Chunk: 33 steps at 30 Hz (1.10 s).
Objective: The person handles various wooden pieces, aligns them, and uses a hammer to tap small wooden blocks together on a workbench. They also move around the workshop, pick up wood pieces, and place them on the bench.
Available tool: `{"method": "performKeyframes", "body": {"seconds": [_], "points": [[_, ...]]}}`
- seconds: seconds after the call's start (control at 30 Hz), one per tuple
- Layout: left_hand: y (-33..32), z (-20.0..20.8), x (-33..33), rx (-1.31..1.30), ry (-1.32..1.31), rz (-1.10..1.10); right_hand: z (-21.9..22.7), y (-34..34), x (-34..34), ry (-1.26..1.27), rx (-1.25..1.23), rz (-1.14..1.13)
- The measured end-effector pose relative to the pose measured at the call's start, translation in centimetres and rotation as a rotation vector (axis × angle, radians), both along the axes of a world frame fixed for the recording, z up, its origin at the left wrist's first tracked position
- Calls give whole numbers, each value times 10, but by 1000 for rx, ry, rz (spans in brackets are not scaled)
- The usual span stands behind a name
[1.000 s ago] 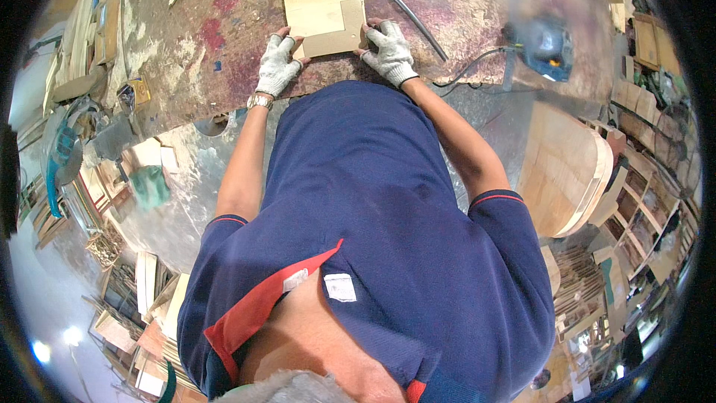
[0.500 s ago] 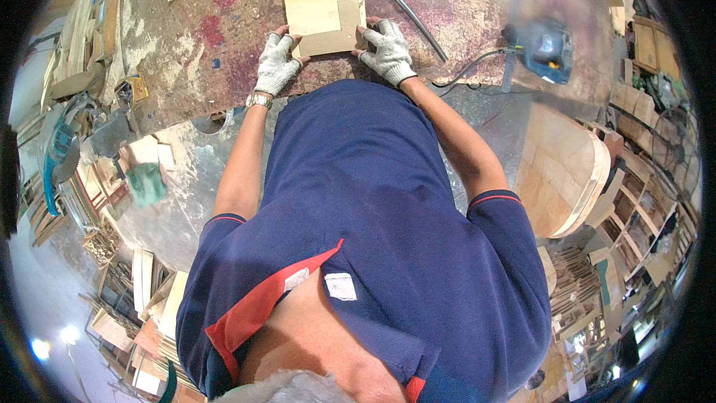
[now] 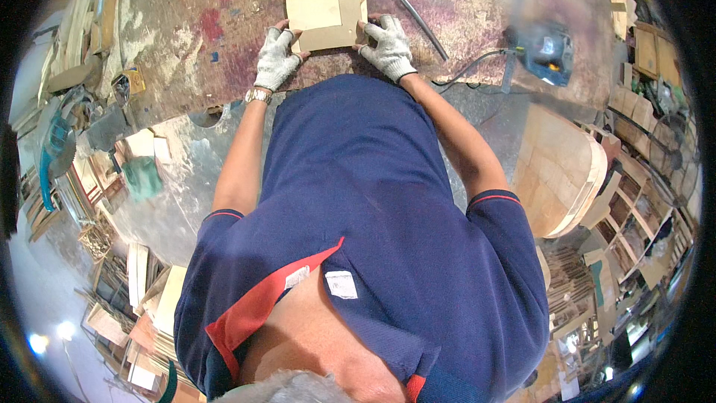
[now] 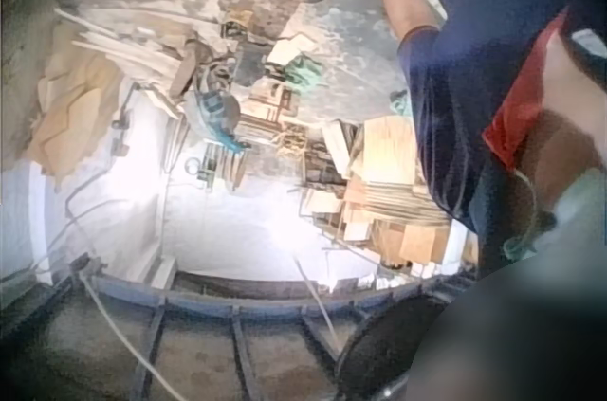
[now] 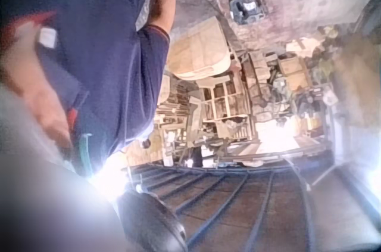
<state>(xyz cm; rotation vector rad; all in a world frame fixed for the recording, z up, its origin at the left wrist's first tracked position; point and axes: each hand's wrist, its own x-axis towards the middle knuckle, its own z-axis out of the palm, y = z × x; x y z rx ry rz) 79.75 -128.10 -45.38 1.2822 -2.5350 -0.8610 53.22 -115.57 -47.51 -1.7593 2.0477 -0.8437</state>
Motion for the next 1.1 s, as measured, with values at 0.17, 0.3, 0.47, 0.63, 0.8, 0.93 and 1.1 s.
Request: {"method": "performKeyframes", "body": {"seconds": [0.17,0.3,0.47,0.63,0.8,0.93,1.1], "points": [[1,2,1,-7,11,-14,-2,0,-1,-6,14,-9],[2,0,2,-24,25,-8,0,0,-1,14,0,-2],[2,-6,2,-49,36,-2,0,0,-1,7,-9,-4],[2,-6,3,-29,-4,-1,-2,0,-1,3,-28,3],[3,-4,2,-17,14,3,-3,0,-1,-3,-35,-9],[4,-3,0,-12,30,19,-4,1,-2,-21,-37,-10],[5,-2,-4,-81,-13,-7,-5,5,-4,-21,-25,-8]]}}
